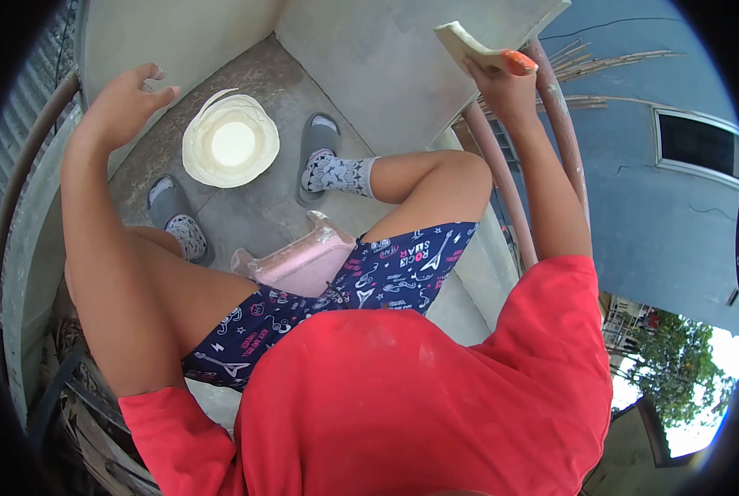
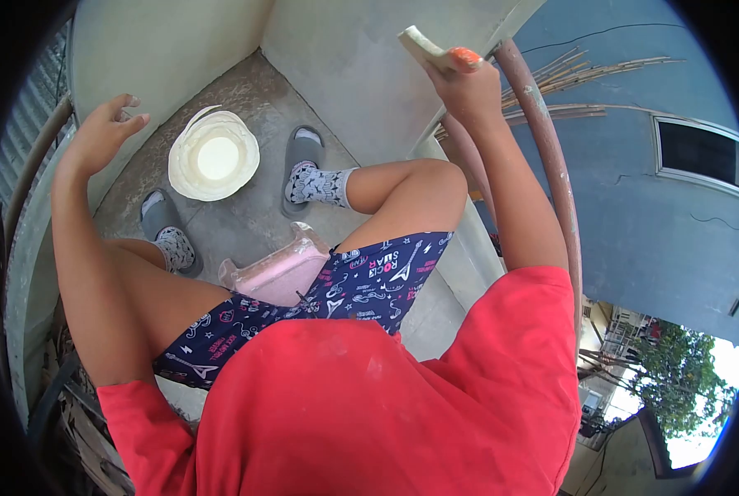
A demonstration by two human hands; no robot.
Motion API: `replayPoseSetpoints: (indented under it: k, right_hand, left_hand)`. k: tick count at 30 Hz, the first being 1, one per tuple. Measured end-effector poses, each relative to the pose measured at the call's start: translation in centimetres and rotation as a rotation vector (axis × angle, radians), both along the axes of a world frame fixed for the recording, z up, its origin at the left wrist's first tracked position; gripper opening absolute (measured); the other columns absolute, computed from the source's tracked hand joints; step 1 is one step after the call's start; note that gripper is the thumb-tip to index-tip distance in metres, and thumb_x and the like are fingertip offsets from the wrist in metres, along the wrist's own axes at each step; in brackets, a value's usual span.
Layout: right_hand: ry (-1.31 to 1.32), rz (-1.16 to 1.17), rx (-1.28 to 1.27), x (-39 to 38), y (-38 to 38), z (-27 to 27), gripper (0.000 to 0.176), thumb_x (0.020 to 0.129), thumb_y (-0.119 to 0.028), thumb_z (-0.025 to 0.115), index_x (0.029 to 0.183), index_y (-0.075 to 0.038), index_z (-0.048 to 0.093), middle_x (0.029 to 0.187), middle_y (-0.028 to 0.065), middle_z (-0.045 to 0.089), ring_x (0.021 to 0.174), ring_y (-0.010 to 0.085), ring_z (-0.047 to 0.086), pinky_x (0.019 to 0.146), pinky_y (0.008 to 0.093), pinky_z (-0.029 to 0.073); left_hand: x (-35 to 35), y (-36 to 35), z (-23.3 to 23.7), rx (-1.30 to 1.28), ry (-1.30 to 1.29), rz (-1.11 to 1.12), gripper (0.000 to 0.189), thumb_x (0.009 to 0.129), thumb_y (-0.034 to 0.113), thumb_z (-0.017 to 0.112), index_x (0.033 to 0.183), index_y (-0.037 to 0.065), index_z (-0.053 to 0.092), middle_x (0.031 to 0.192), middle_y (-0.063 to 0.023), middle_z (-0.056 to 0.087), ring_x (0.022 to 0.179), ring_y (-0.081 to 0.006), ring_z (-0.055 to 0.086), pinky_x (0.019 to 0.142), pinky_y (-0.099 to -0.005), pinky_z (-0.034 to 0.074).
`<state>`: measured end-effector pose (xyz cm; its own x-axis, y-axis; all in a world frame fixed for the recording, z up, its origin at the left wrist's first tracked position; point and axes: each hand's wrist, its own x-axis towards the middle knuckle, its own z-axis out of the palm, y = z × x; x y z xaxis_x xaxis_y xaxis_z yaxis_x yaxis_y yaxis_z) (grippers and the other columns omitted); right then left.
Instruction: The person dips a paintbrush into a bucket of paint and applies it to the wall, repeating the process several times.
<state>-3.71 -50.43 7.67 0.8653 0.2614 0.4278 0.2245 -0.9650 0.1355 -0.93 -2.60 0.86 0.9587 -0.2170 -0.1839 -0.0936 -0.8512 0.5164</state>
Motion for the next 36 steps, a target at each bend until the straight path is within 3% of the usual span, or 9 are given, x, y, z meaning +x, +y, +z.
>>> replayPoseSetpoints:
  k: [4,11,12,18,25,28,30,33,36]
  right_hand:
    - [0.129,0.01,-0.154,0.7,-1.6,-3.3,0.023,0.081,-0.03,0.068,0.083,-0.007,0.066,0.074,0.0128,0.067,0.067,0.0355,0.064,0.062,0.045,0.052]
    - [-0.276,-0.053,-0.241,2.4,-0.5,8.0,0.023,0.08,-0.032,0.069,0.08,-0.009,0.072,0.072,0.0089,0.068,0.066,0.029,0.066,0.06,0.0393,0.053]
    - [-0.278,-0.035,-0.051,2.1,0.3,8.4,0.024,0.081,-0.033,0.069,0.082,-0.009,0.072,0.072,0.0084,0.068,0.067,0.0271,0.067,0.061,0.0374,0.053]
    - [0.085,-0.05,-0.203,1.5,1.8,0.4,0.033,0.083,-0.035,0.069,0.08,-0.002,0.069,0.071,0.0163,0.065,0.071,0.0353,0.065,0.068,0.0431,0.052]
    - [-0.251,-0.069,-0.328,4.7,-0.7,12.1,0.035,0.082,-0.036,0.068,0.078,-0.002,0.072,0.072,0.0144,0.068,0.067,0.0312,0.066,0.063,0.0367,0.053]
    - [-0.291,0.011,-0.039,3.7,1.9,13.3,0.014,0.078,-0.012,0.072,0.085,-0.001,0.069,0.074,0.0132,0.066,0.066,0.0251,0.064,0.06,0.0358,0.049]
    - [-0.134,0.006,-0.146,3.0,1.4,11.6,0.033,0.081,-0.034,0.071,0.08,-0.001,0.072,0.075,0.0158,0.068,0.071,0.0329,0.066,0.066,0.0367,0.053]
    - [0.016,-0.111,-0.353,3.0,0.4,7.6,0.035,0.08,-0.034,0.073,0.082,0.001,0.072,0.079,0.018,0.068,0.078,0.0337,0.067,0.071,0.0376,0.052]
    - [-0.164,-0.043,-0.268,4.6,-1.2,10.2,0.035,0.081,-0.035,0.072,0.077,0.0,0.072,0.065,0.0127,0.066,0.061,0.0302,0.065,0.061,0.0347,0.052]
  left_hand:
    - [0.0,-0.3,0.6,-0.015,0.047,0.038,0.058,0.085,0.037,0.063,0.125,-0.003,0.055,0.112,-0.0268,0.063,0.106,-0.0348,0.062,0.093,-0.0384,0.045]
    - [-0.4,0.2,0.4,-0.025,0.044,0.034,0.056,0.086,0.035,0.064,0.125,-0.004,0.054,0.107,-0.026,0.064,0.101,-0.0325,0.062,0.09,-0.0376,0.046]
    - [-0.5,0.3,0.6,-0.013,0.019,0.036,0.057,0.085,0.036,0.064,0.124,-0.004,0.055,0.107,-0.0264,0.065,0.102,-0.0341,0.063,0.091,-0.0383,0.046]
    - [-0.2,0.4,0.2,-0.015,0.078,0.046,0.056,0.086,0.034,0.064,0.126,-0.004,0.053,0.11,-0.0259,0.063,0.103,-0.0311,0.061,0.091,-0.0366,0.045]
    - [-0.3,0.4,0.3,-0.02,0.069,0.054,0.055,0.086,0.033,0.064,0.126,-0.004,0.053,0.11,-0.026,0.063,0.103,-0.0314,0.061,0.091,-0.0364,0.045]
    - [-0.4,0.3,0.5,-0.002,0.026,0.049,0.055,0.086,0.033,0.064,0.125,-0.004,0.053,0.109,-0.0255,0.063,0.102,-0.0311,0.062,0.09,-0.0365,0.046]
    - [-0.5,0.3,0.5,-0.002,0.047,0.05,0.055,0.086,0.033,0.064,0.125,-0.004,0.053,0.108,-0.0249,0.063,0.1,-0.0307,0.062,0.09,-0.0363,0.046]
    - [-0.4,0.6,0.3,-0.027,0.009,0.059,0.054,0.084,0.035,0.064,0.123,-0.003,0.056,0.103,-0.0255,0.066,0.099,-0.0347,0.064,0.09,-0.0383,0.047]
    - [-0.5,0.3,0.4,-0.006,0.023,0.058,0.055,0.084,0.035,0.064,0.123,-0.003,0.056,0.104,-0.026,0.065,0.1,-0.035,0.064,0.09,-0.0385,0.047]
